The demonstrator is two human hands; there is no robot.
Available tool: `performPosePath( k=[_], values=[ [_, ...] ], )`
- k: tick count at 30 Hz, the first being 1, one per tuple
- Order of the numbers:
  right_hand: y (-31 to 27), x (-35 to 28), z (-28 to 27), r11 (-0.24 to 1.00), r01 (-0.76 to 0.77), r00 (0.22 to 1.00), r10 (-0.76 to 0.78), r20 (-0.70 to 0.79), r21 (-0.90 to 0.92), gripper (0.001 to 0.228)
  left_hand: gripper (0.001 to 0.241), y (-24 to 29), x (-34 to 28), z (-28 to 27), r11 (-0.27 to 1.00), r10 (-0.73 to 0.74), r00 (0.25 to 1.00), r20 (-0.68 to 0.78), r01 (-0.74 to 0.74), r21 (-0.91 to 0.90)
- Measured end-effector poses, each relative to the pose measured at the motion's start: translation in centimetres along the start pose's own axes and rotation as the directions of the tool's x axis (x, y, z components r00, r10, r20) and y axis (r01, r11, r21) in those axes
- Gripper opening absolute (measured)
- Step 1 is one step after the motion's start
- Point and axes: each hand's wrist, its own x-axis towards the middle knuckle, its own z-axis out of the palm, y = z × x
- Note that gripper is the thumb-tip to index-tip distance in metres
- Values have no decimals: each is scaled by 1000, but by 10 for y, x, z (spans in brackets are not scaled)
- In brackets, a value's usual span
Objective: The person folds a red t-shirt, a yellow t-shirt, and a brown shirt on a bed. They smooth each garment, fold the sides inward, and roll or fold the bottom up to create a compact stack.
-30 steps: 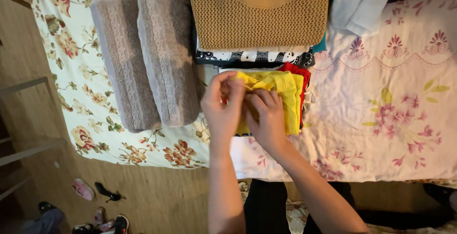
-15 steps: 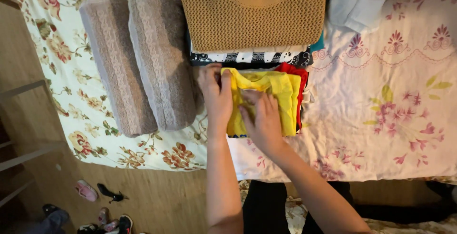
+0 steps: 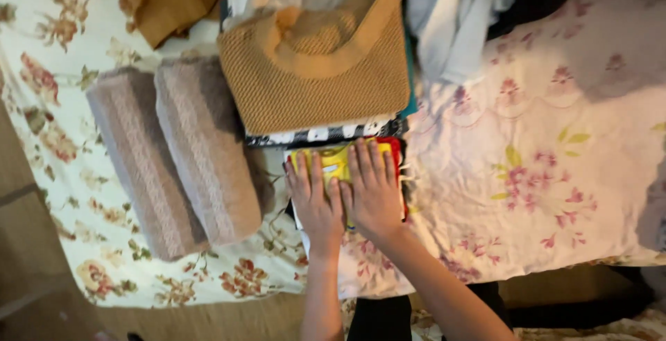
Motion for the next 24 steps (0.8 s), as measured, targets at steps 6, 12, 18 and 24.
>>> performPosePath(
  k=[6, 12, 18, 24],
  values=[
    [8, 7, -20, 952, -81, 997, 75, 31, 295, 52, 53, -6, 4, -3, 997, 4, 997, 72, -9, 72],
    [106, 9, -78, 730, -308, 895, 440, -76, 610, 36, 46, 106, 44, -43, 995, -81, 997, 19, 80, 66],
    [245, 62, -133, 783, -268, 836, 478, -269, 561, 37, 31, 240, 96, 19, 928, 119, 973, 195, -39, -370],
    [383, 113, -159, 932, -276, 871, 346, -349, 234, 48, 32, 335, 126, 64, 873, 161, 972, 173, -58, -485]
  ],
)
